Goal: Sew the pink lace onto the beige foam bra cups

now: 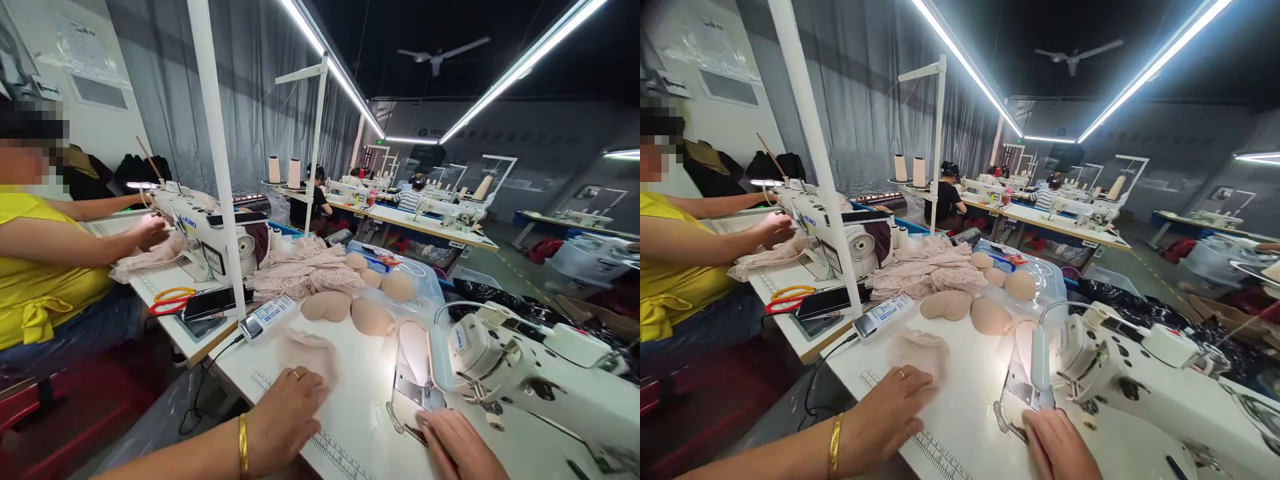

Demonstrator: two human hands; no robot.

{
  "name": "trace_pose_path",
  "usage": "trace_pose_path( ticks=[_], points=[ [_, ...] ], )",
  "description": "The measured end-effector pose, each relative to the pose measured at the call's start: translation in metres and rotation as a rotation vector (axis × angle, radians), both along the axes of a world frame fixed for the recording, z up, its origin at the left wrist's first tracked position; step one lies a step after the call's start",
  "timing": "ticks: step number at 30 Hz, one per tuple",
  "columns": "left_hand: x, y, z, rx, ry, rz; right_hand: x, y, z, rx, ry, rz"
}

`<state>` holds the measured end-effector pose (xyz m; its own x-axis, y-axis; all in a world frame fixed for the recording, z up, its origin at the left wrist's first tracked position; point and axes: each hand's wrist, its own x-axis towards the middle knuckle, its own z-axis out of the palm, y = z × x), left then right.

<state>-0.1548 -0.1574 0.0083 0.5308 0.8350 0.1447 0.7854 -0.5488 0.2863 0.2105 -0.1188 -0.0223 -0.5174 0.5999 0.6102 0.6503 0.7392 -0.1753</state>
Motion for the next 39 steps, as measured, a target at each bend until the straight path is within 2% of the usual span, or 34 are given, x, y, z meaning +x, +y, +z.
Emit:
trace_pose_path(
  ticks=[3,5,7,10,13,15,17,21,23,25,27,28,30,32,33,36,39],
  points=[
    [0.015,-0.01,-0.001,-0.046,-0.129,-0.291,-0.041,-0.025,0.022,-0.08,0.018,0.018],
    [0.02,-0.007,0.001,-0.044,-0.169,-0.39,-0.065,-0.038,0.032,-0.106,-0.009,0.05],
    [0.019,0.005,0.004,0.006,-0.142,-0.336,-0.083,-0.048,0.038,-0.153,-0.081,0.065],
    [0.014,0.025,0.008,0.085,-0.017,-0.098,-0.096,-0.06,0.042,-0.269,-0.188,0.062],
    [0.012,0.035,0.008,0.085,0.055,0.054,-0.096,-0.065,0.047,-0.372,-0.127,0.073],
    [0.015,0.037,0.005,0.067,0.044,0.061,-0.093,-0.058,0.049,-0.427,0.002,0.036],
    [0.019,0.038,0.002,0.06,0.017,0.037,-0.092,-0.041,0.048,-0.45,0.116,-0.06],
    [0.026,0.041,-0.002,0.105,-0.07,-0.009,-0.101,-0.001,0.038,-0.525,0.2,-0.194],
    [0.026,0.042,-0.001,0.145,-0.151,-0.024,-0.108,0.008,0.036,-0.547,0.216,-0.196],
    [0.025,0.042,0.001,0.139,-0.251,-0.032,-0.113,0.006,0.039,-0.529,0.225,-0.175],
    [0.023,0.045,0.004,0.017,-0.356,-0.024,-0.114,-0.003,0.047,-0.608,0.307,-0.116],
    [0.022,0.048,0.007,-0.06,-0.388,-0.018,-0.112,-0.007,0.051,-0.72,0.386,-0.07],
    [0.022,0.06,0.014,-0.161,-0.39,-0.012,-0.107,-0.012,0.055,-1.019,0.592,0.026],
    [0.027,0.08,0.024,-0.142,-0.339,-0.004,-0.1,-0.01,0.051,-1.221,0.78,0.048],
    [0.032,0.093,0.028,-0.108,-0.316,0.005,-0.097,-0.006,0.047,-1.243,0.845,0.029],
    [0.056,0.136,0.037,-0.015,-0.274,0.047,-0.091,0.008,0.028,-1.17,0.958,-0.038],
    [0.085,0.174,0.036,0.061,-0.21,0.077,-0.088,0.015,0.013,-1.103,1.005,-0.032]
  ],
)
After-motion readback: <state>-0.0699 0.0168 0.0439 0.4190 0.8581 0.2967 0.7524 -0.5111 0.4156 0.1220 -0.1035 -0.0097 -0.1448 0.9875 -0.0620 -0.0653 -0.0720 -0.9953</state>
